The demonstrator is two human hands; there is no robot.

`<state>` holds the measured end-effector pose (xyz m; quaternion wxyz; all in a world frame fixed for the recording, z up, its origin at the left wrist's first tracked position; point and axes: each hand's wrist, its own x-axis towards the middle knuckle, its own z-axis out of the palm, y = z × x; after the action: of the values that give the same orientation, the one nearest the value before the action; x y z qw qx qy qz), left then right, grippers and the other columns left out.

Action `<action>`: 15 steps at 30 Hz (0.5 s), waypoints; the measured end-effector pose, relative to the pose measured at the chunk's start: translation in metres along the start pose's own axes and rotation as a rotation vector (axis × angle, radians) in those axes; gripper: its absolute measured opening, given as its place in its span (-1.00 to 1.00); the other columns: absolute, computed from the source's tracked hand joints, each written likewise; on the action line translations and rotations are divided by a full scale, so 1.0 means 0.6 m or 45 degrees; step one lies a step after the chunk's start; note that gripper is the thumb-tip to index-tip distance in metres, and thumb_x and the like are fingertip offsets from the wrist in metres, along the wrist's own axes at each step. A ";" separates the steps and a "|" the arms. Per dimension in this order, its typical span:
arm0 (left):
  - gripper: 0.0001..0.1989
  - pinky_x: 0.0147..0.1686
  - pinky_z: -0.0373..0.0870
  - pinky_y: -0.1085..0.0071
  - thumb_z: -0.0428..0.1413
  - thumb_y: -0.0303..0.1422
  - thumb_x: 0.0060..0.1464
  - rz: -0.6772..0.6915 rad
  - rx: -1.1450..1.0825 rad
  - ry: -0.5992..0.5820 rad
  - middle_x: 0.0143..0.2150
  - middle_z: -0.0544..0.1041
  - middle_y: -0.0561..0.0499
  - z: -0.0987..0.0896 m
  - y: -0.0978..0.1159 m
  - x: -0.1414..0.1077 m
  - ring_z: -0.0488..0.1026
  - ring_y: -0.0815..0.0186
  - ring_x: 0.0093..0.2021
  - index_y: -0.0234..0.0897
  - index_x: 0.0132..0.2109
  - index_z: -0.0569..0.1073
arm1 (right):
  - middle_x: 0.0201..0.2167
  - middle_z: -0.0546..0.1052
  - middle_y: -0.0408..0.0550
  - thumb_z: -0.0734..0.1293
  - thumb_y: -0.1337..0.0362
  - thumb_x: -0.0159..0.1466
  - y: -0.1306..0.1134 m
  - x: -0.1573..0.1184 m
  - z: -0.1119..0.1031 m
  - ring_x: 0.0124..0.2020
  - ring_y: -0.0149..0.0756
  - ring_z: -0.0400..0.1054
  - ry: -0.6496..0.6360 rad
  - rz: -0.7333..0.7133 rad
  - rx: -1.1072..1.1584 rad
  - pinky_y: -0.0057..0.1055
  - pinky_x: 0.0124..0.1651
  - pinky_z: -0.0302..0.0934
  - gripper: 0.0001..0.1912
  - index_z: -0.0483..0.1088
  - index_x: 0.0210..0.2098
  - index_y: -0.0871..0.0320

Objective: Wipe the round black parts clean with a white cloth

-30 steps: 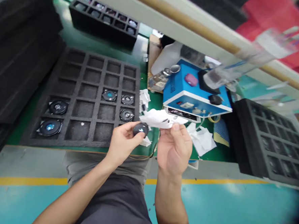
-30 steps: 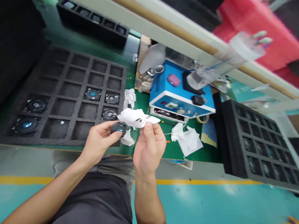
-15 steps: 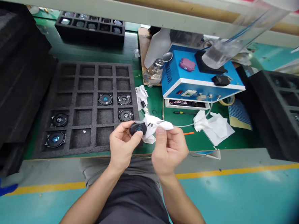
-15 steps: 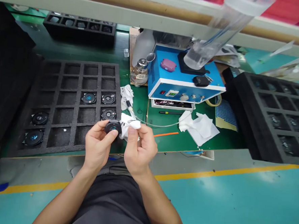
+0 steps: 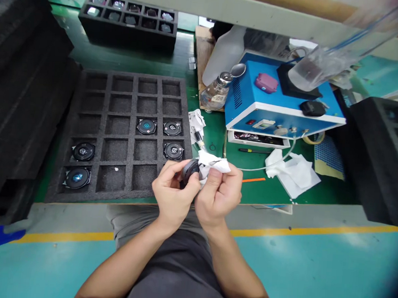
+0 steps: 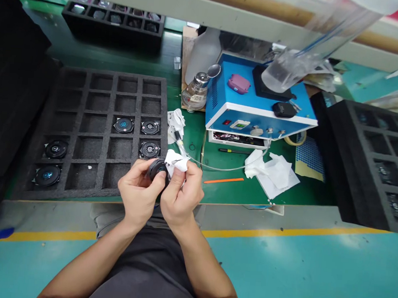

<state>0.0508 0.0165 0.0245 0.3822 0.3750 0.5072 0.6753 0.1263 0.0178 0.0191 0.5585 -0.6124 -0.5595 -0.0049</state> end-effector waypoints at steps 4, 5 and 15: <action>-0.76 -0.31 0.42 0.49 0.28 -0.54 -0.07 0.017 0.058 0.027 -0.35 0.53 0.04 0.004 0.000 -0.003 0.47 0.39 -0.34 -0.29 -0.18 0.67 | -0.32 0.52 -0.12 0.26 0.27 0.42 0.008 -0.006 0.007 -0.35 -0.34 0.48 0.029 -0.055 -0.040 -0.44 -0.30 0.32 -0.89 0.38 -0.08 0.10; -0.76 -0.33 0.41 0.49 0.27 -0.54 -0.07 0.019 0.069 0.023 -0.35 0.53 0.04 0.004 0.001 -0.003 0.46 0.39 -0.35 -0.29 -0.18 0.67 | -0.31 0.52 -0.11 0.26 0.28 0.42 0.010 -0.007 0.008 -0.33 -0.33 0.49 0.032 -0.076 -0.036 -0.43 -0.28 0.32 -0.89 0.37 -0.08 0.10; -0.76 -0.42 0.27 0.47 0.24 -0.51 -0.05 -0.069 0.129 -0.153 -0.44 0.45 0.07 -0.005 0.005 0.006 0.35 0.38 -0.42 -0.26 -0.20 0.70 | -0.23 0.53 -0.08 0.24 0.33 0.42 0.015 -0.005 -0.002 -0.19 -0.28 0.48 -0.116 -0.088 0.137 -0.32 -0.11 0.34 -0.91 0.38 -0.12 0.05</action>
<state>0.0462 0.0180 0.0273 0.4108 0.4198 0.5267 0.6144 0.1324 0.0173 0.0117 0.5642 -0.5614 -0.6044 0.0339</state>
